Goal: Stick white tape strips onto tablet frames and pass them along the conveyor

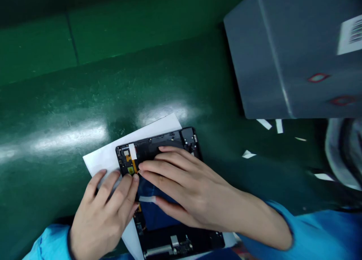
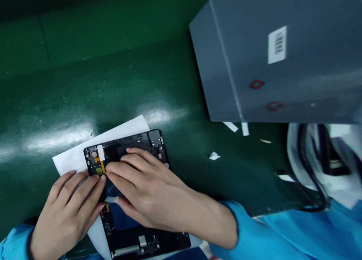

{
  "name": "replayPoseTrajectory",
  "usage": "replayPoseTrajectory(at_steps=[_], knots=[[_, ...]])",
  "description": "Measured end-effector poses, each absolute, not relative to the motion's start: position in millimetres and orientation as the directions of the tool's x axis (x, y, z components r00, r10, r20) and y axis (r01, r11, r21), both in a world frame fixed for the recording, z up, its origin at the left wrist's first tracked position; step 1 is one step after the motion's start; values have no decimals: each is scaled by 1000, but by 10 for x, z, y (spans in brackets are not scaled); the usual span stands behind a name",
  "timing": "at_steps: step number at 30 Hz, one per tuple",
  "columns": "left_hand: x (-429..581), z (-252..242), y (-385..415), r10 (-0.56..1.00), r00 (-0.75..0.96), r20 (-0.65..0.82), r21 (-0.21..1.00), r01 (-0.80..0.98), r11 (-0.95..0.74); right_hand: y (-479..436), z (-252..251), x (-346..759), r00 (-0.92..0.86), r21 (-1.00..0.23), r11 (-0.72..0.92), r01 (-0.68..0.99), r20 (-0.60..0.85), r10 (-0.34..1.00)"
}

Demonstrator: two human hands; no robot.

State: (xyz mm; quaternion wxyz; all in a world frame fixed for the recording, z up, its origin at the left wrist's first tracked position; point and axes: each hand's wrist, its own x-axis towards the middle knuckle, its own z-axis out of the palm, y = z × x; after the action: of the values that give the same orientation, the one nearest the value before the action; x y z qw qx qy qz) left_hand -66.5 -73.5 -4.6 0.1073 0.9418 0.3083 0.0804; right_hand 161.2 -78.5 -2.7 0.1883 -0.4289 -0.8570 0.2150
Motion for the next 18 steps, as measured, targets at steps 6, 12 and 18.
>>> replayPoseTrajectory(at_steps=[6, 12, 18], knots=[[-647, -48, -722, 602, 796, 63, 250, 571, -782, -743, -25, 1553, -558, -515, 533, 671, 123, 821], [-627, -38, -723, 601, 796, 70, 242, 571, -785, -814, -3, 1716, -533, -454, 535, 713, 146, 834], [-631, -38, -741, 597, 800, 66, 237, 568, -788, -913, 22, 1817, -564, -409, 557, 723, 117, 818]])
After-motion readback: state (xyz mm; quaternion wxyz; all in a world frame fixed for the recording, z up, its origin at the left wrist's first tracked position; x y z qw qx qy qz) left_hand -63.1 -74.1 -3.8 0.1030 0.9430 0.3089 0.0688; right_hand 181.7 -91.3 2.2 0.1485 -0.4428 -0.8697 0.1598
